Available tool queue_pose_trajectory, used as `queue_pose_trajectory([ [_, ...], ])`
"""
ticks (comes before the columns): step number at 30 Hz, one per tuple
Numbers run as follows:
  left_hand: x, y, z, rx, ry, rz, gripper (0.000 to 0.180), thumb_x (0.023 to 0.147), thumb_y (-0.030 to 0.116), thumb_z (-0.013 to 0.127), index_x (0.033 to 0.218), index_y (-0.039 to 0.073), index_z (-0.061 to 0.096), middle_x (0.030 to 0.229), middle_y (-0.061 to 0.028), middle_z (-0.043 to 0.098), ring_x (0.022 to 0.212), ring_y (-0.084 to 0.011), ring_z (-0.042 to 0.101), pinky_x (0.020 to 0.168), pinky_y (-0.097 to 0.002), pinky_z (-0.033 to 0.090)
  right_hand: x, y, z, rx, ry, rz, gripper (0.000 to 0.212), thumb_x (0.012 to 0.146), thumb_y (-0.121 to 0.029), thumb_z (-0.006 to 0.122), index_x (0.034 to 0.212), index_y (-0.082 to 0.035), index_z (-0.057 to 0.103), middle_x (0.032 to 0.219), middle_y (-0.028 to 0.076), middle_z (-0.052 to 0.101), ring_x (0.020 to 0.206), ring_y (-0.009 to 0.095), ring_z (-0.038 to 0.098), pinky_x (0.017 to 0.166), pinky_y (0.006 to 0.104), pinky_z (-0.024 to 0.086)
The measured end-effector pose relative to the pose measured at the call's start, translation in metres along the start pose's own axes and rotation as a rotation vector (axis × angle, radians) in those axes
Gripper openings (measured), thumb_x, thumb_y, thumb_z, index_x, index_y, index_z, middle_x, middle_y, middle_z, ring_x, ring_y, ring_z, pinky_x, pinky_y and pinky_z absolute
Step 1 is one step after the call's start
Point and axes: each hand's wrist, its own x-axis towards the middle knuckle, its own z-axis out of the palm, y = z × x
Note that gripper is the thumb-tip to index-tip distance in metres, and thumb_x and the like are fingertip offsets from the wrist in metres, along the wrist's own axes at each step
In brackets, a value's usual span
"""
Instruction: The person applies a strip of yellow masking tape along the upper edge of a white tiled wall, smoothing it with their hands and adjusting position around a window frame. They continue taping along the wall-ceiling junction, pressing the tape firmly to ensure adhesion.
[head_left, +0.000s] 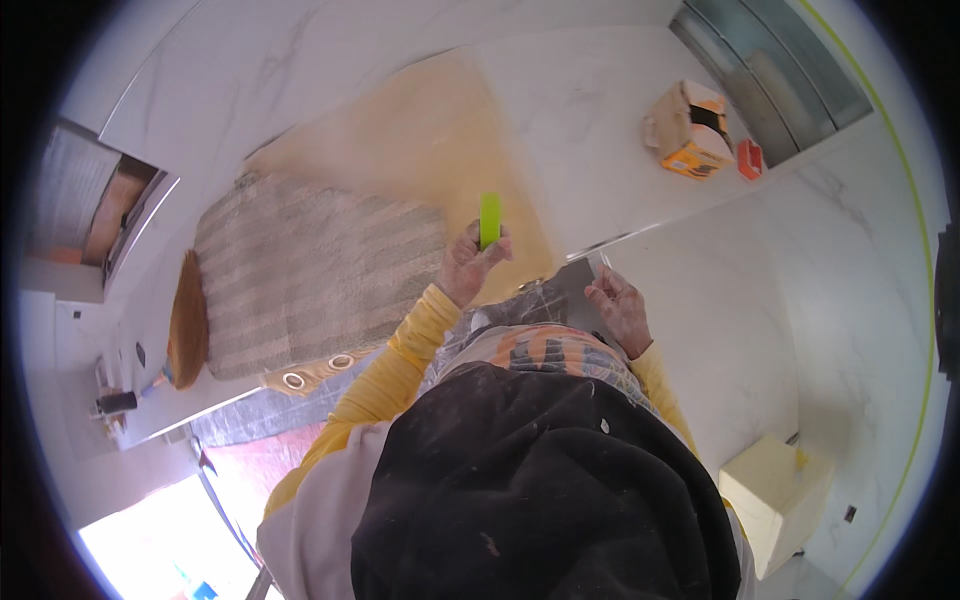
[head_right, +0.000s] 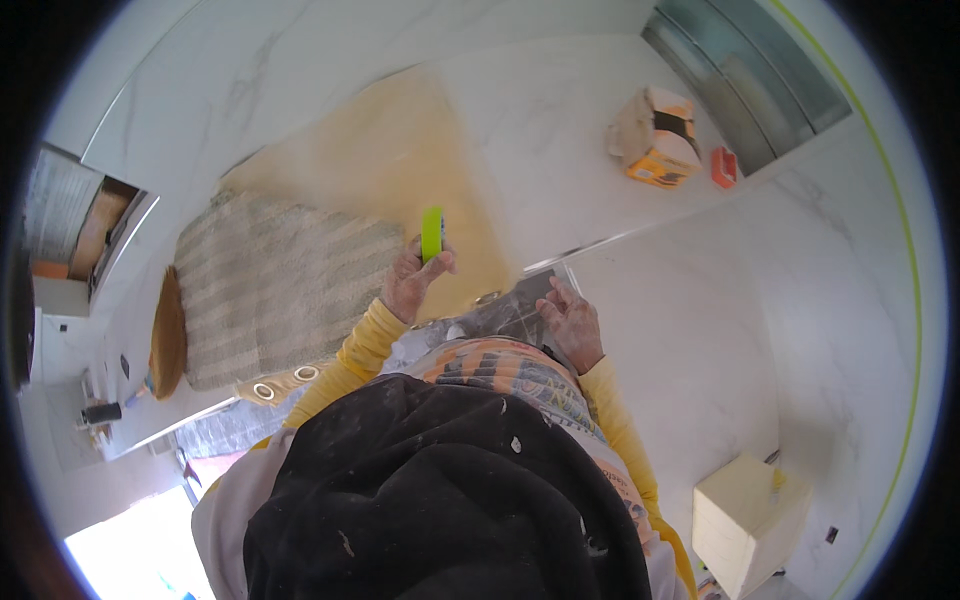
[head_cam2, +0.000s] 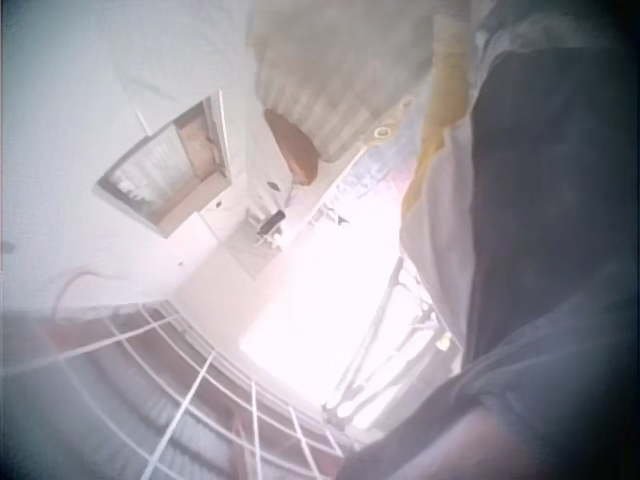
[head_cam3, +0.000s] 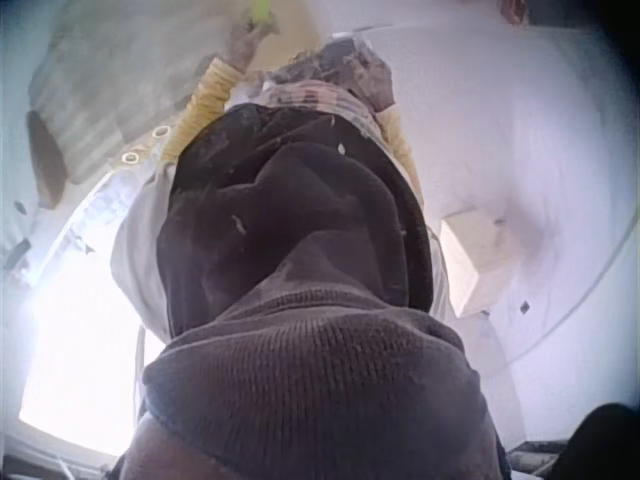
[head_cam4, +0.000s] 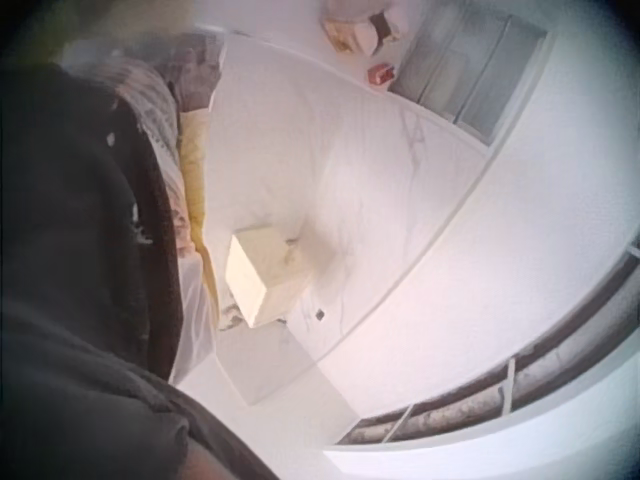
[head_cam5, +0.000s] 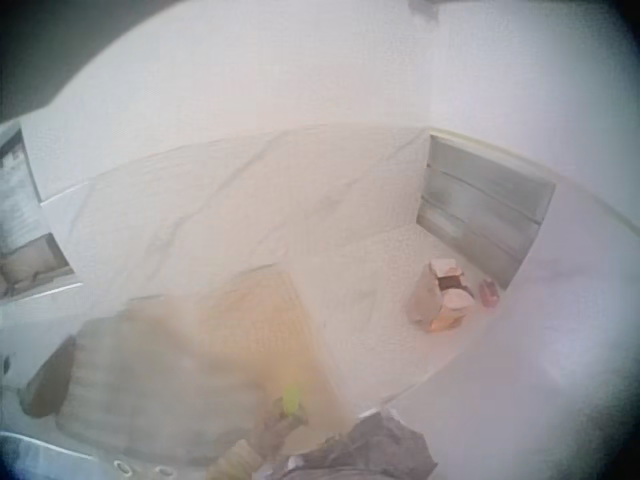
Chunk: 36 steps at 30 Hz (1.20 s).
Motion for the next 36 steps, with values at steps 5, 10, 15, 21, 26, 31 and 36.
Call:
queue_pose_trajectory([
  [5, -0.027, 0.006, -0.047, 0.465, 0.163, -0.059, 0.027, 0.097, 0.031, 0.064, 0.097, 0.004, 0.062, 0.084, -0.0021, 0.064, 0.077, -0.0128, 0.059, 0.074, -0.0299, 0.048, 0.044, 0.064, 0.034, -0.068, -0.274, -0.012, 0.065, 0.088, -0.033, 0.071, 0.134, 0.01, 0.052, 0.112, 0.019, 0.07, 0.103, 0.029, 0.067, 0.093, 0.0381, 0.051],
  [10, -0.043, -0.017, -0.052, 0.434, 0.225, -0.152, 0.033, 0.096, 0.032, 0.063, 0.1, 0.0, 0.061, 0.082, -0.0096, 0.064, 0.074, -0.0164, 0.062, 0.073, -0.0326, 0.051, 0.083, 0.054, 0.043, -0.113, -0.449, 0.007, 0.054, 0.088, -0.04, 0.07, 0.12, 0.003, 0.062, 0.105, 0.018, 0.072, 0.104, 0.03, 0.068, 0.09, 0.0411, 0.051],
  [15, -0.059, 0.004, -0.004, 0.434, 0.295, -0.029, 0.035, 0.099, 0.032, 0.061, 0.111, -0.001, 0.063, 0.085, -0.0093, 0.067, 0.077, -0.0186, 0.065, 0.076, -0.0335, 0.052, 0.117, 0.023, 0.037, -0.052, -0.575, -0.23, 0.031, 0.094, -0.026, 0.065, 0.113, -0.001, 0.064, 0.087, 0.01, 0.068, 0.081, 0.017, 0.064, 0.076, 0.0294, 0.052],
  [21, -0.043, 0.061, 0.019, 0.768, 0.186, 0.098, 0.034, 0.093, 0.024, 0.067, 0.116, -0.001, 0.064, 0.106, -0.0204, 0.067, 0.098, -0.0338, 0.066, 0.088, -0.0405, 0.051, 0.105, -0.119, -0.012, 0.332, -0.578, -0.457, 0.033, 0.097, -0.011, 0.062, 0.128, 0.0, 0.059, 0.105, 0.0, 0.063, 0.087, 0.006, 0.058, 0.081, 0.0232, 0.05],
  [26, -0.04, 0.094, 0.054, 0.772, 0.177, 0.183, 0.031, 0.09, 0.021, 0.07, 0.114, 0.001, 0.065, 0.11, -0.0207, 0.066, 0.111, -0.0372, 0.061, 0.102, -0.045, 0.044, 0.096, -0.173, -0.038, 0.236, -0.593, -0.602, 0.045, 0.098, -0.017, 0.064, 0.138, 0.0, 0.053, 0.12, 0.007, 0.062, 0.093, 0.009, 0.061, 0.085, 0.0256, 0.051],
  [31, -0.035, 0.095, 0.059, 1.056, 0.055, 0.464, 0.026, 0.089, 0.021, 0.069, 0.106, 0.001, 0.068, 0.118, -0.0149, 0.065, 0.133, -0.0348, 0.048, 0.118, -0.0543, 0.026, 0.089, -0.175, -0.047, 0.385, -0.526, -0.541, 0.04, 0.098, -0.02, 0.065, 0.132, 0.0, 0.059, 0.1, 0.002, 0.063, 0.08, 0.005, 0.058, 0.069, 0.0226, 0.049],
  [36, -0.028, 0.097, 0.058, 1.059, 0.066, 0.519, 0.02, 0.082, 0.012, 0.071, 0.1, 0.005, 0.072, 0.12, -0.0121, 0.065, 0.135, -0.0354, 0.046, 0.116, -0.0571, 0.028, 0.084, -0.168, -0.073, 0.341, -0.334, -0.42, 0.034, 0.096, -0.023, 0.068, 0.121, 0.0, 0.065, 0.08, -0.002, 0.058, 0.066, 0.005, 0.051, 0.055, 0.0219, 0.042],
])
